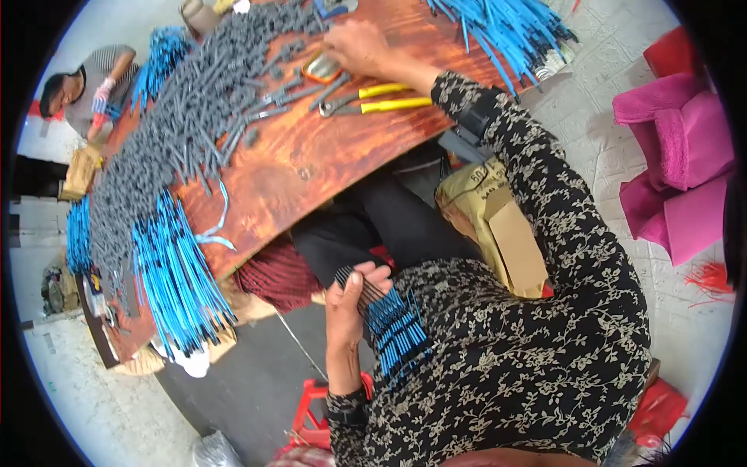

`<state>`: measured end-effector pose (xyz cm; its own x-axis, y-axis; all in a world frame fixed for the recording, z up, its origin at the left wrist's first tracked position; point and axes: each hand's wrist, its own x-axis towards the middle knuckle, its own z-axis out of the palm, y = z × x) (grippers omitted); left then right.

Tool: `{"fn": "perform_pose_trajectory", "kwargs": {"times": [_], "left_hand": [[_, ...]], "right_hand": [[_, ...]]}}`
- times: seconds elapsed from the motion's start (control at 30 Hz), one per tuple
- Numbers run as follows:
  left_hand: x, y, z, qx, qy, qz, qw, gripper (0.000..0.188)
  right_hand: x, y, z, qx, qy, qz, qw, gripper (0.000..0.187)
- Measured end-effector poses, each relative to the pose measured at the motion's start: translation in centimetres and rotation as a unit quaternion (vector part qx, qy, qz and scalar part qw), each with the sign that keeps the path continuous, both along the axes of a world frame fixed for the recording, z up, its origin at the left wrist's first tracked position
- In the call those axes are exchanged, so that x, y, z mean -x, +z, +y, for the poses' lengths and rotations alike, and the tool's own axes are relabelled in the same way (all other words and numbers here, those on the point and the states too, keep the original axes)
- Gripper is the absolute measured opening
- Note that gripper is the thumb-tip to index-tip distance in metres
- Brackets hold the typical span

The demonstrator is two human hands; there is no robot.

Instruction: Assembling bunches of blue and grey wires into a plastic holder tool at a production workbench.

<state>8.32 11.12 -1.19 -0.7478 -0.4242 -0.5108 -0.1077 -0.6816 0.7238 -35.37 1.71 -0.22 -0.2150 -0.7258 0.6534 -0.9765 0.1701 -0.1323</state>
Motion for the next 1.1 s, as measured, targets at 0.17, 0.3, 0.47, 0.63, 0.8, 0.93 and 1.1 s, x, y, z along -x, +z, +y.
{"fn": "perform_pose_trajectory", "kwargs": {"times": [0.17,0.3,0.47,0.63,0.8,0.93,1.1], "left_hand": [[0.5,0.4,-0.3,0.009,-0.019,-0.012,1.000,0.041],[0.3,0.1,-0.3,0.017,-0.012,0.009,1.000,0.040],[0.1,0.1,-0.5,0.008,-0.012,0.022,1.000,0.038],[0.1,0.0,-0.5,0.012,-0.022,0.029,0.999,0.035],[0.1,0.2,-0.5,0.022,-0.024,0.025,0.999,0.035],[0.2,0.3,-0.3,0.029,-0.025,0.031,0.999,0.035],[0.1,0.2,-0.1,0.034,-0.023,0.038,0.998,0.034]], "right_hand": [[-2.1,3.5,1.8,-0.027,0.032,-0.011,0.999,0.024],[-11.2,2.2,4.8,0.013,0.277,-0.191,0.942,0.014],[-20.2,0.6,12.0,-0.126,0.421,-0.428,0.789,0.016],[-21.9,0.3,14.2,-0.251,0.360,-0.476,0.762,0.017],[-22.2,0.1,14.5,-0.245,0.341,-0.481,0.770,0.018],[-22.3,0.4,14.7,-0.270,0.342,-0.480,0.761,0.018],[-22.7,-1.4,14.9,-0.217,0.374,-0.483,0.761,0.020]]}}
